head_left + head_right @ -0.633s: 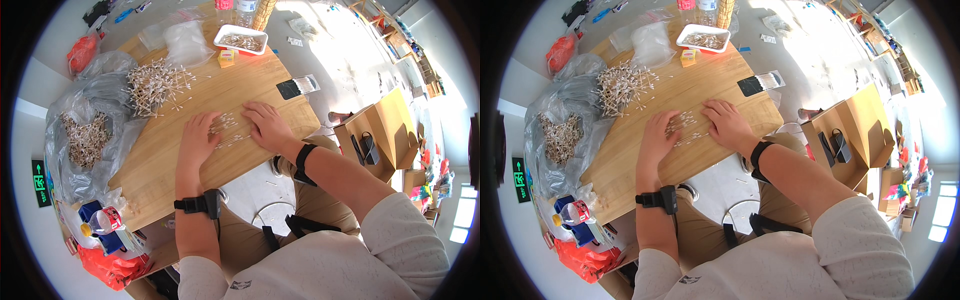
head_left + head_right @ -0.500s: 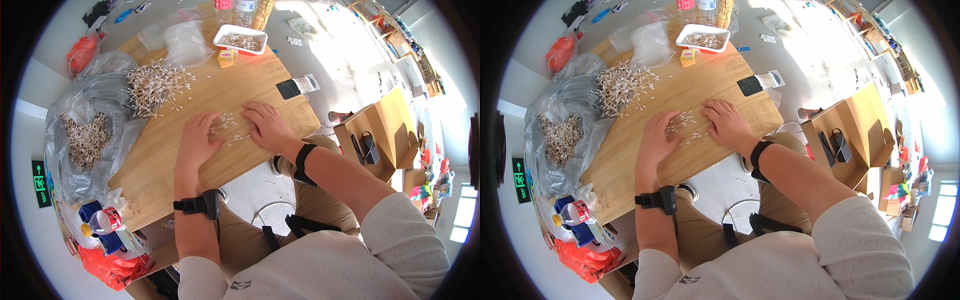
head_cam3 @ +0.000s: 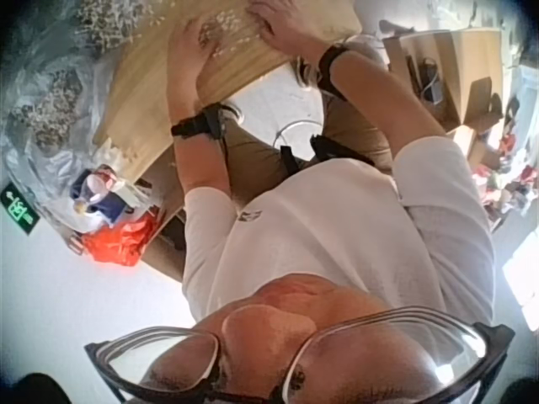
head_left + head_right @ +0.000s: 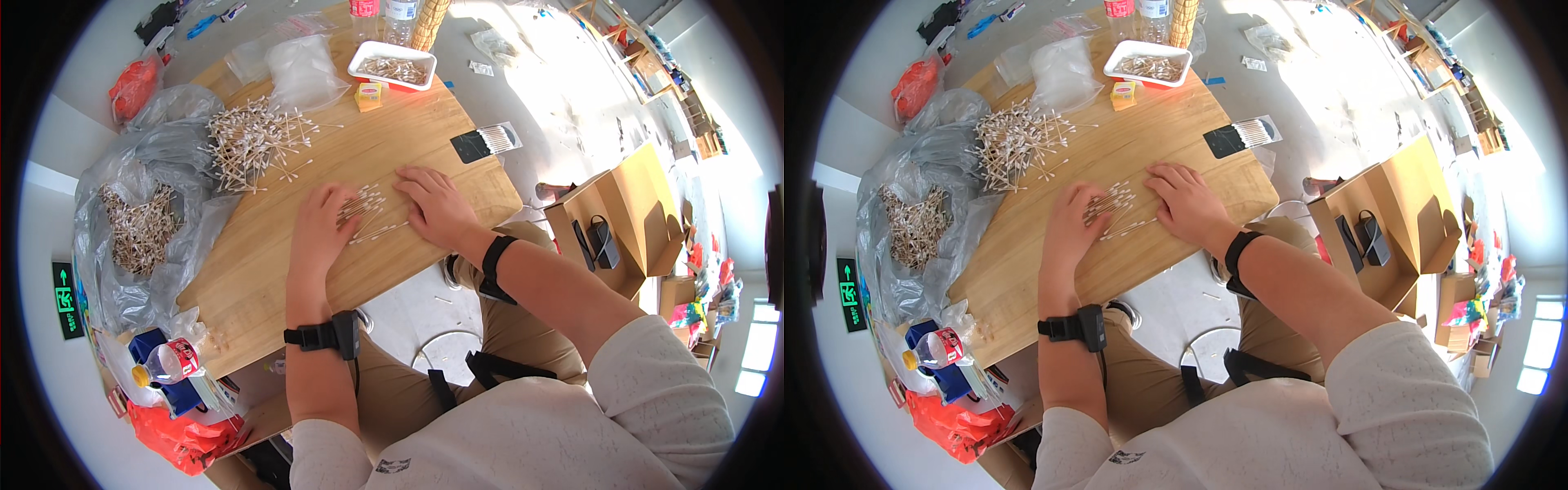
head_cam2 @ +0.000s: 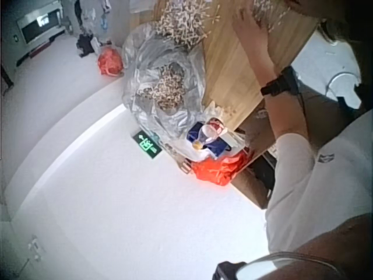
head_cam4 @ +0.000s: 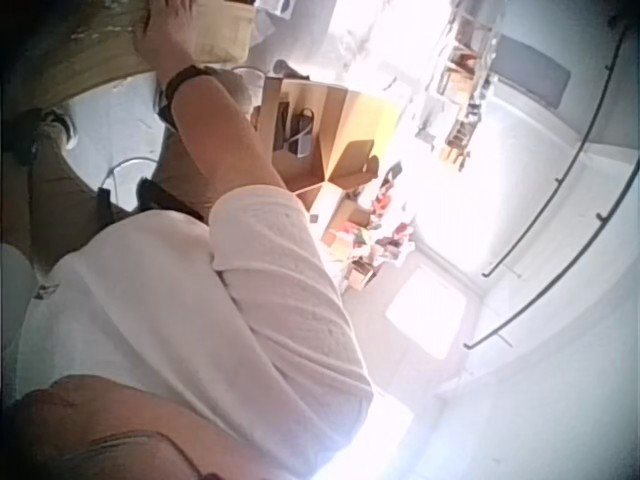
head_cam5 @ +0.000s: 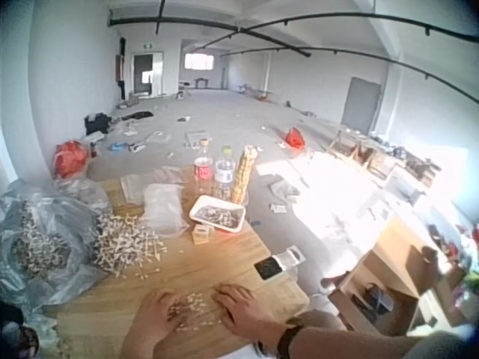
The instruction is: Organizing and packaging cotton swabs into a plastic container.
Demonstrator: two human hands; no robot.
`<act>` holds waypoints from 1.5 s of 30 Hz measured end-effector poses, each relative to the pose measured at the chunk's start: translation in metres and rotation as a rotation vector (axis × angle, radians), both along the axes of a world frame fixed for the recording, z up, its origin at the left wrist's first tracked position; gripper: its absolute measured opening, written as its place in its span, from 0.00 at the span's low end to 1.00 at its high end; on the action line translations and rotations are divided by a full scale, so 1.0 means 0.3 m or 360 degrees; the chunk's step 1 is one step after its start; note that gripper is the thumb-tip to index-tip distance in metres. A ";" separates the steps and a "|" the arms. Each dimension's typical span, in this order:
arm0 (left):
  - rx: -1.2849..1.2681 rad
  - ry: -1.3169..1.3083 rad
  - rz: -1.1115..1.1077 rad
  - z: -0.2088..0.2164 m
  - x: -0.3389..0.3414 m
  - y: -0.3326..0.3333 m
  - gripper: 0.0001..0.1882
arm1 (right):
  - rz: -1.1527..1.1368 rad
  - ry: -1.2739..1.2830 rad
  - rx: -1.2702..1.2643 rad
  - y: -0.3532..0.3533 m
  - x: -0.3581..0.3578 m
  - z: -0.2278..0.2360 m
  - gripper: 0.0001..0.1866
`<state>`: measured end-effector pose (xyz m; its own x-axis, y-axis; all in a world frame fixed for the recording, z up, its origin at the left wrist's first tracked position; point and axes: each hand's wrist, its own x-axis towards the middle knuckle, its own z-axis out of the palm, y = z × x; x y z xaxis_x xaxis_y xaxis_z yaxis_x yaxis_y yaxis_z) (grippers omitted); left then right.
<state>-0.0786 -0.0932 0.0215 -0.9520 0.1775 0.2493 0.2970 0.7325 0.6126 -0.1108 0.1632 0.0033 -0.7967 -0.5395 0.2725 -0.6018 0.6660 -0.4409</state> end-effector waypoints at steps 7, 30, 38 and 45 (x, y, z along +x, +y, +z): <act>-0.0245 0.0139 -0.0104 0.020 0.066 0.021 0.13 | 0.0004 -0.0005 -0.0040 -0.006 0.003 0.004 0.23; 0.0039 -0.0166 0.0508 -0.083 0.187 -0.324 0.06 | -0.0007 0.0014 -0.0074 -0.004 0.001 -0.005 0.22; -0.0293 0.0516 0.0984 -0.070 0.072 -0.138 0.10 | -0.0019 -0.0077 -0.0131 0.015 -0.015 -0.013 0.22; 0.1360 0.0139 0.0789 -0.064 0.070 0.138 0.33 | -0.0143 -0.0604 -0.0664 -0.098 -0.018 0.091 0.20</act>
<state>-0.0576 -0.0517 0.0023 -0.8423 -0.5078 0.1805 0.1455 0.1082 0.9834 -0.1162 0.1337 0.0305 -0.9181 -0.3733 0.1333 -0.2987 0.4305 -0.8517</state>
